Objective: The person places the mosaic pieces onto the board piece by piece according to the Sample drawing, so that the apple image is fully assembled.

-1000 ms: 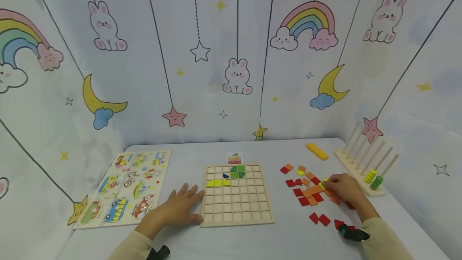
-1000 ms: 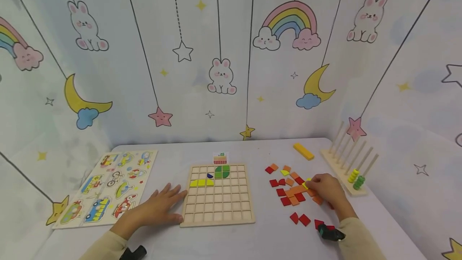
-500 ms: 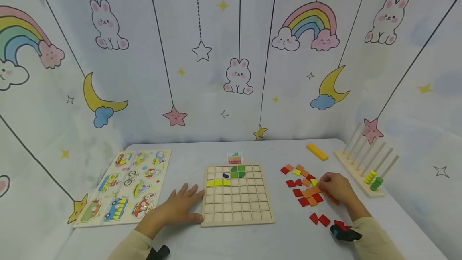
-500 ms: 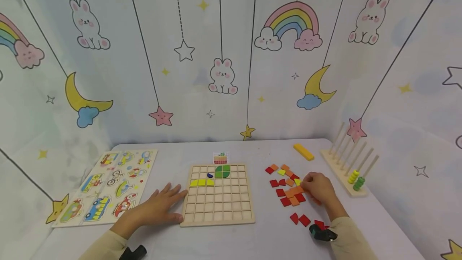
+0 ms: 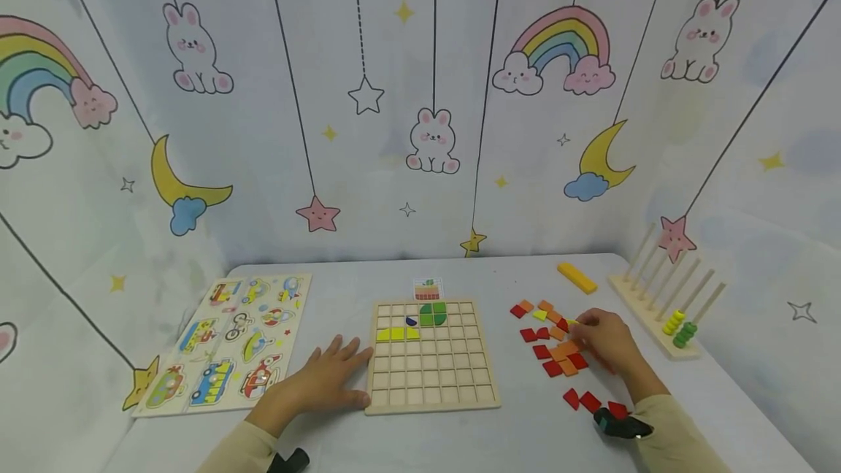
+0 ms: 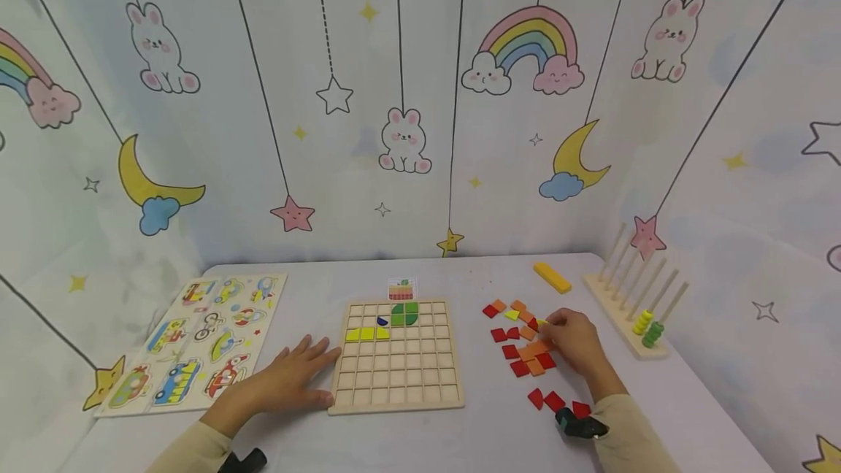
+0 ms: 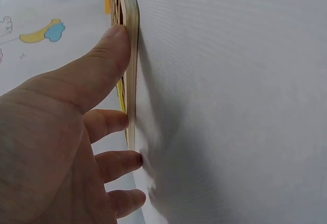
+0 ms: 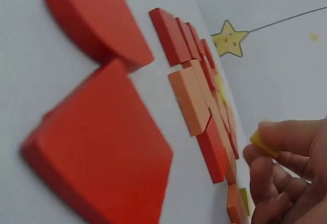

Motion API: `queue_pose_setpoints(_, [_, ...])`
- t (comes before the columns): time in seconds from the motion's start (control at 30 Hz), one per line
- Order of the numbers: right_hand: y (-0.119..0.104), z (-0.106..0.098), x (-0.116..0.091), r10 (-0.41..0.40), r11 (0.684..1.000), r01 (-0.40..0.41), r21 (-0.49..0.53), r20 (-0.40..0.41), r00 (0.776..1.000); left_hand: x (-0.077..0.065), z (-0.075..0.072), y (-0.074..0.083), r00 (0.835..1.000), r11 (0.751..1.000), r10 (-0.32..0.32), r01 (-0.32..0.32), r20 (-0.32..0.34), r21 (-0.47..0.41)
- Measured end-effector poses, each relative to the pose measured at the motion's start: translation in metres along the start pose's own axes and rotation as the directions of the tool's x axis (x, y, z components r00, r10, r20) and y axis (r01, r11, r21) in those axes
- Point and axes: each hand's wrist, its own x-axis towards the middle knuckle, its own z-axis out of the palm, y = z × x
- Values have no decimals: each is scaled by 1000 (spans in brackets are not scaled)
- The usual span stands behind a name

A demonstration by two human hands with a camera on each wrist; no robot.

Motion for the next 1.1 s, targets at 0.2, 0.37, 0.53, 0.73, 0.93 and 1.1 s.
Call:
queue_pose_setpoints(0.2, [-2,0,1,-51,957,63,284,-47,998,-2,0,0,1000,1000,1,-1,-1,-1])
queue_pose_setpoints(0.37, [-14,7,2,-85,760,76,645,-17,996,-2,0,0,1000,1000,1,-1,-2,-4])
queue_pose_setpoints(0.53, [-44,26,4,-35,522,-56,851,87,996,-2,0,-1,1000,1000,2,-2,2,-1])
queue_pose_setpoints(0.73, [-87,75,8,-89,522,-95,848,165,982,-1,-1,-1,1000,1000,11,-11,1,-5])
queue_pose_setpoints(0.93, [-123,128,9,-112,670,-86,738,215,970,-2,-2,2,1000,1000,26,-26,-2,-7])
queue_pose_setpoints(1.1, [-144,160,1,-160,829,6,559,227,961,-4,-3,2,1000,1000,20,-20,-6,1])
